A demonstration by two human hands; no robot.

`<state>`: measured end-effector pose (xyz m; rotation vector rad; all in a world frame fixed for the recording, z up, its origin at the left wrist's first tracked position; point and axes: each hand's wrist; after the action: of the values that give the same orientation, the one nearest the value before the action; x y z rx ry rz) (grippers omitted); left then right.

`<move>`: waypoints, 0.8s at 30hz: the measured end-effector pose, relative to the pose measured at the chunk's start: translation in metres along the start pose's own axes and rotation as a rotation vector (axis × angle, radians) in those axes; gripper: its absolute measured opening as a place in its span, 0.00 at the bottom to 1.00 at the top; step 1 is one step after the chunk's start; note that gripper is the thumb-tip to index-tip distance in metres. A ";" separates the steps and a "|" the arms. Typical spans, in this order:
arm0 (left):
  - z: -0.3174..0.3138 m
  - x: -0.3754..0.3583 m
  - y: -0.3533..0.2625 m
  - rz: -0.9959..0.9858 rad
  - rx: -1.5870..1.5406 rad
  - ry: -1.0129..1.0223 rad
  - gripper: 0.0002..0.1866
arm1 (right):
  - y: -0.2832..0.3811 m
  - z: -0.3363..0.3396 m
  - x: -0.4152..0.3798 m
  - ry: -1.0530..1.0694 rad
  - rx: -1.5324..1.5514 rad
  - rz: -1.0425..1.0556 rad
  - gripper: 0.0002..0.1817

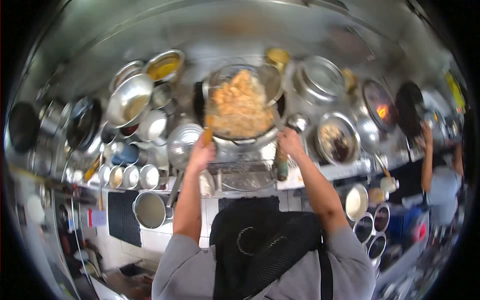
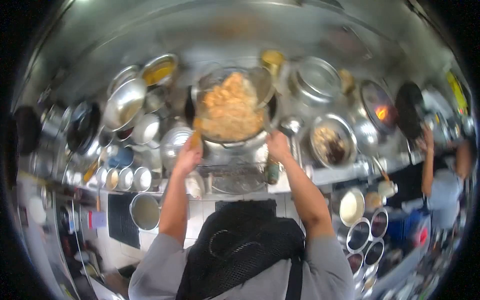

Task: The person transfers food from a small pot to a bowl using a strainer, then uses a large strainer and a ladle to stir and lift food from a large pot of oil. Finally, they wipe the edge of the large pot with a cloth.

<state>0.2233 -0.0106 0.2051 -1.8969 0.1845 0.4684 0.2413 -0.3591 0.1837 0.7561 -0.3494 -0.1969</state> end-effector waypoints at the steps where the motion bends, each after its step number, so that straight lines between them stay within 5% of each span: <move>1: 0.009 0.002 0.001 -0.020 0.086 -0.017 0.33 | -0.001 0.004 -0.003 -0.021 -0.017 0.025 0.16; 5: 0.013 -0.002 0.006 -0.490 0.731 -0.215 0.30 | 0.029 0.042 -0.026 0.016 -0.118 -0.031 0.16; 6: 0.005 -0.010 -0.001 -0.424 0.753 -0.247 0.30 | 0.028 0.045 -0.029 0.012 -0.133 -0.005 0.16; 8: -0.005 -0.025 -0.010 -0.678 0.876 -0.265 0.30 | 0.032 0.053 -0.035 0.011 -0.150 -0.015 0.15; 14: 0.000 -0.033 -0.007 -0.762 0.922 -0.318 0.31 | 0.059 0.085 -0.045 0.181 -0.342 0.010 0.17; 18: 0.008 -0.037 0.002 -0.827 0.912 -0.387 0.30 | 0.066 0.099 -0.060 0.053 -0.272 0.101 0.19; 24: 0.002 -0.060 -0.004 -0.696 0.944 -0.487 0.30 | 0.080 0.109 -0.066 0.126 -0.314 0.071 0.19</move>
<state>0.1693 -0.0132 0.2323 -0.7951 -0.4931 0.2648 0.1434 -0.3515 0.2971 0.4428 -0.2179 -0.1327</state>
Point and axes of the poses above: each hand's wrist, its own x-axis towards the middle knuckle, its own z-axis out of the back of the hand, y = z × x, and after that the axes turned 14 degrees about -y, right-handed
